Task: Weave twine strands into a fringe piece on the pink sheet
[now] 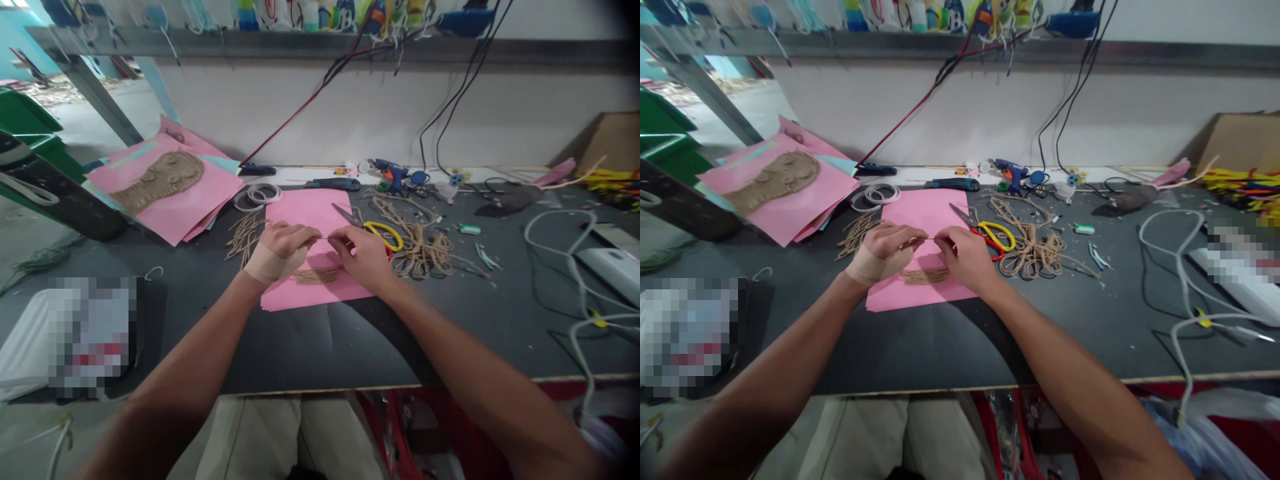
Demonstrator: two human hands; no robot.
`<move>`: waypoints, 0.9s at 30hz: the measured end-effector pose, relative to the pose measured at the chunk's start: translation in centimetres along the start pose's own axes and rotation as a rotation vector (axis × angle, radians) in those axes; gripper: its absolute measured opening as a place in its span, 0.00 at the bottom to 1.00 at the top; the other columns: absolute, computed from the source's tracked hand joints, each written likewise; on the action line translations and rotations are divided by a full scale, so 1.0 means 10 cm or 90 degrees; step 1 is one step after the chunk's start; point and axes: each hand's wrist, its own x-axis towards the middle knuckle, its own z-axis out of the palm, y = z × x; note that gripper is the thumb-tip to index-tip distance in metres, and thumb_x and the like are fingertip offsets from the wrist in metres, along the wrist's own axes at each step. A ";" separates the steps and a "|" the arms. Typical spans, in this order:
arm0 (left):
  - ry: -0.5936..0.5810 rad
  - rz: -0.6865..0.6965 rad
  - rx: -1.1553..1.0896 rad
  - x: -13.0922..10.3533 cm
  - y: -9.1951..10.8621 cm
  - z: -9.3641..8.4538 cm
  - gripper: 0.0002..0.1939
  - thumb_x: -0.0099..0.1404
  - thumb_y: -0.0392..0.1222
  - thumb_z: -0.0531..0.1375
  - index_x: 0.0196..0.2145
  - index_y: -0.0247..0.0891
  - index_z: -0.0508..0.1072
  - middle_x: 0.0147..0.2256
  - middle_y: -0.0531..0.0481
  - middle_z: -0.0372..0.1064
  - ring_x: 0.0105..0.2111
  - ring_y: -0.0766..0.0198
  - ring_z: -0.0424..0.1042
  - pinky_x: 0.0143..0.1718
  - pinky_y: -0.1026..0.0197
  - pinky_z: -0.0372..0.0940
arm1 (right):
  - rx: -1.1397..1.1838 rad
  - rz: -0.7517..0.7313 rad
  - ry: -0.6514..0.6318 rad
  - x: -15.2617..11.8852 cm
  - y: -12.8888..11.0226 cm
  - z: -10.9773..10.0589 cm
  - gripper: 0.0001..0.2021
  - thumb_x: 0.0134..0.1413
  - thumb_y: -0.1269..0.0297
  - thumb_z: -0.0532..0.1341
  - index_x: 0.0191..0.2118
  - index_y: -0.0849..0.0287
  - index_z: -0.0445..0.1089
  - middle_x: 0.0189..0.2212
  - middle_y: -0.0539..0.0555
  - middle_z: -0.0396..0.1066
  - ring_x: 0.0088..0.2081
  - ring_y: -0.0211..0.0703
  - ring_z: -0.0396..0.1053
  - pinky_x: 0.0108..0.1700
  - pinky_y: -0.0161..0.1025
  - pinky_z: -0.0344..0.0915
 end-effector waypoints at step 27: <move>-0.304 -0.434 0.102 0.02 -0.25 -0.32 0.16 0.63 0.37 0.57 0.46 0.44 0.78 0.42 0.45 0.79 0.43 0.52 0.74 0.41 0.53 0.62 | 0.054 0.015 -0.051 0.04 0.23 -0.04 0.03 0.61 0.64 0.60 0.37 0.57 0.69 0.31 0.54 0.73 0.31 0.42 0.70 0.34 0.40 0.66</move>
